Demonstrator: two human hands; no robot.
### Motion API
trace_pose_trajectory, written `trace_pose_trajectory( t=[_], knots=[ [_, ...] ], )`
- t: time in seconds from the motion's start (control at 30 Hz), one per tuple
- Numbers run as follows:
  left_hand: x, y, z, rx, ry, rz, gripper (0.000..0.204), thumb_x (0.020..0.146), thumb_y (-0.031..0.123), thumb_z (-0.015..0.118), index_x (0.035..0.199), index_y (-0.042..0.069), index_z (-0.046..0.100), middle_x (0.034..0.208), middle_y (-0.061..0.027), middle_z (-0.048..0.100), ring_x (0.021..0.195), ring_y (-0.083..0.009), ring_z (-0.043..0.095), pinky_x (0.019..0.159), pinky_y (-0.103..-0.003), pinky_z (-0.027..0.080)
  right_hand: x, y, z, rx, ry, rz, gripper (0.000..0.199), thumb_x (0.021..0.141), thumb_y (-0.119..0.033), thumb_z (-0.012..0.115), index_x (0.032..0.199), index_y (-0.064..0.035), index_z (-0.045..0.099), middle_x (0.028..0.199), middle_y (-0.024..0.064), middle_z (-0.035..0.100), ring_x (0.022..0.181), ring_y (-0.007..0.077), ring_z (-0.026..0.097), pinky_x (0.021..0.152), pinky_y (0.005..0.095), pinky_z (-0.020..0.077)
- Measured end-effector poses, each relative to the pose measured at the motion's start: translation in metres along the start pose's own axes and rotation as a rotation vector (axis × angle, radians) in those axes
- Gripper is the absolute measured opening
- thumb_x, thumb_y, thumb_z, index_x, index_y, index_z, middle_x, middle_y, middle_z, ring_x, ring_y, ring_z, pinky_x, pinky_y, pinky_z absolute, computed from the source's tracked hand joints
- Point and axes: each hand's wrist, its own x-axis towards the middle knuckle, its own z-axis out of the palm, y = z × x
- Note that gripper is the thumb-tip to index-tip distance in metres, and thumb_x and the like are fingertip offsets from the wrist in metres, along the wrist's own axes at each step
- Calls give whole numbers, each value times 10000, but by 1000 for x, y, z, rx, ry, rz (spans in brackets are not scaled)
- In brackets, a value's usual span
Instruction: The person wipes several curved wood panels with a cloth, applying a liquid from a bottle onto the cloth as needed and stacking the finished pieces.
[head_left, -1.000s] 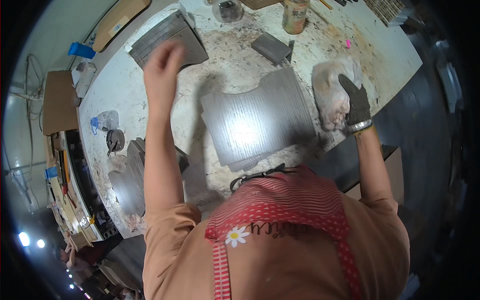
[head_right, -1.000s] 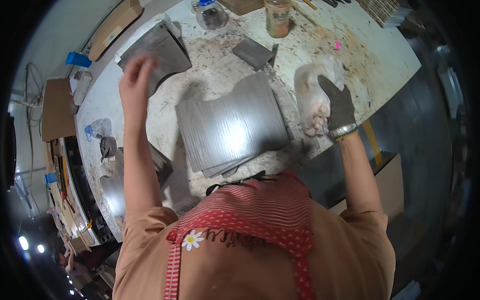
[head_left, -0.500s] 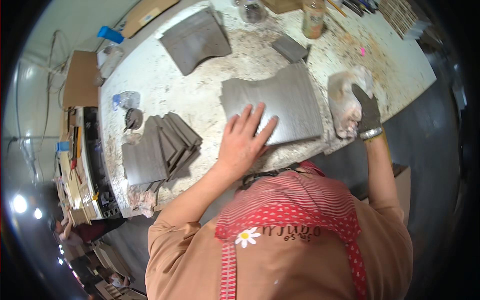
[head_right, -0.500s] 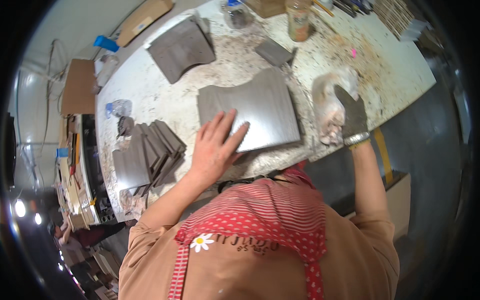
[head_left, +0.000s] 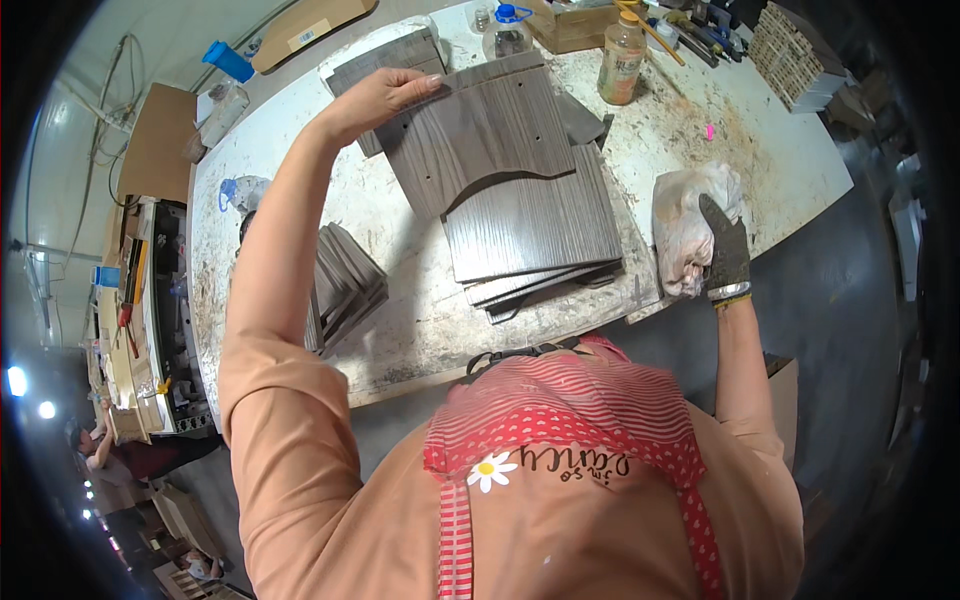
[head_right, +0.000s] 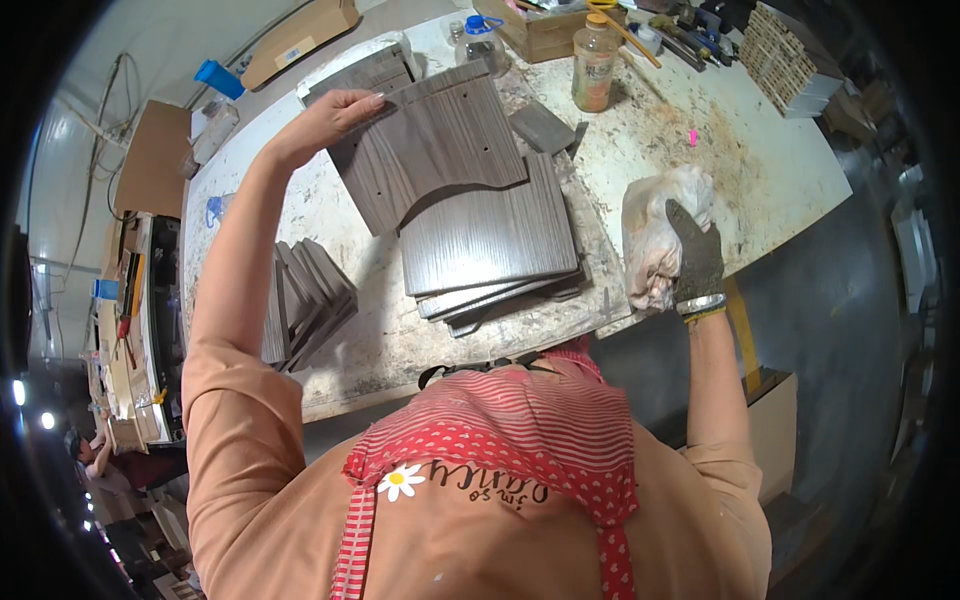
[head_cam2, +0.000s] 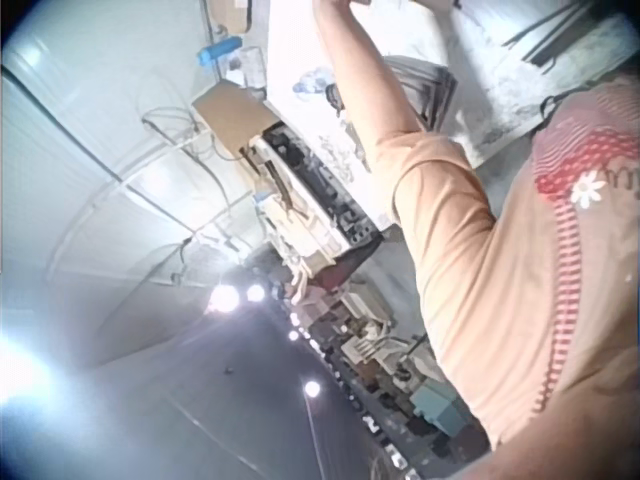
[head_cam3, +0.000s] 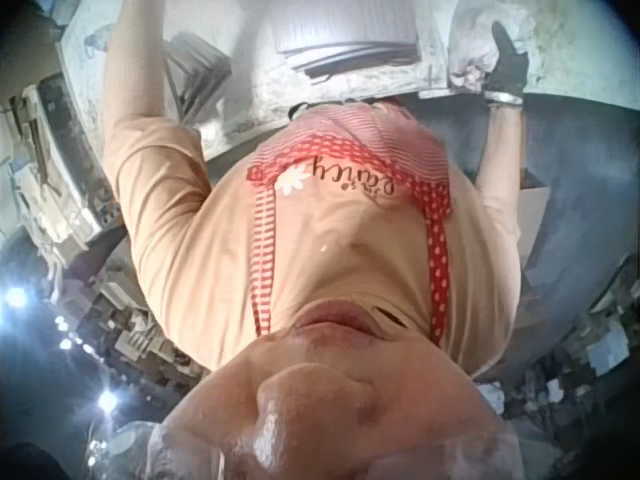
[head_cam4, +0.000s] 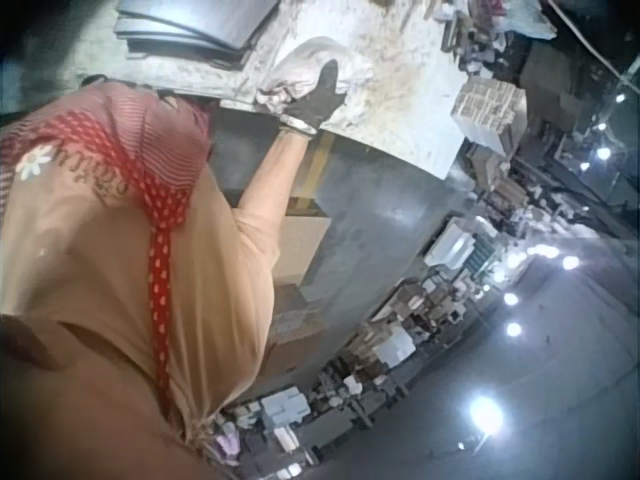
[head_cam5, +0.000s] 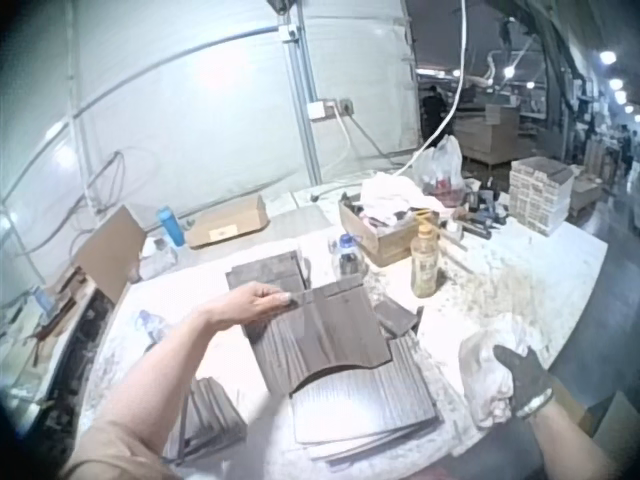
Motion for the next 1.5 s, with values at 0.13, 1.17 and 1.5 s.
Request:
trace_pose_trajectory(
  t=[0.13, 1.17, 1.5],
  knots=[
    [14, -26, 3, -170, -42, -208, 539, 931, 511, 514, 1114, 23, 655, 979, -36, 654, 908, -119, 566, 840, -260, 451, -6, 0, -5, -87, 36, 52, 437, 810, -228, 698, 1156, 13, 586, 1020, 105, 633, 878, 183, 625, 760, 326, 521],
    [12, -80, 105, -604, 94, 270, 177, 927, 142, 496, 987, 32, 621, 877, -131, 679, 678, -227, 637, 762, -353, 545, -30, -14, 203, -1177, -1084, -1033, 150, 858, -153, 526, 929, -81, 637, 884, 126, 649, 781, 271, 639, 762, 400, 491],
    [7, -21, 91, 388, 205, 193, 492, 915, 484, 488, 771, 36, 631, 686, -205, 613, 697, -411, 586, 633, -482, 454, 22, -54, 45, -1585, -490, -240, 497, 807, -346, 650, 1190, -36, 588, 1141, 188, 625, 1049, 342, 590, 916, 393, 455]
  ],
)
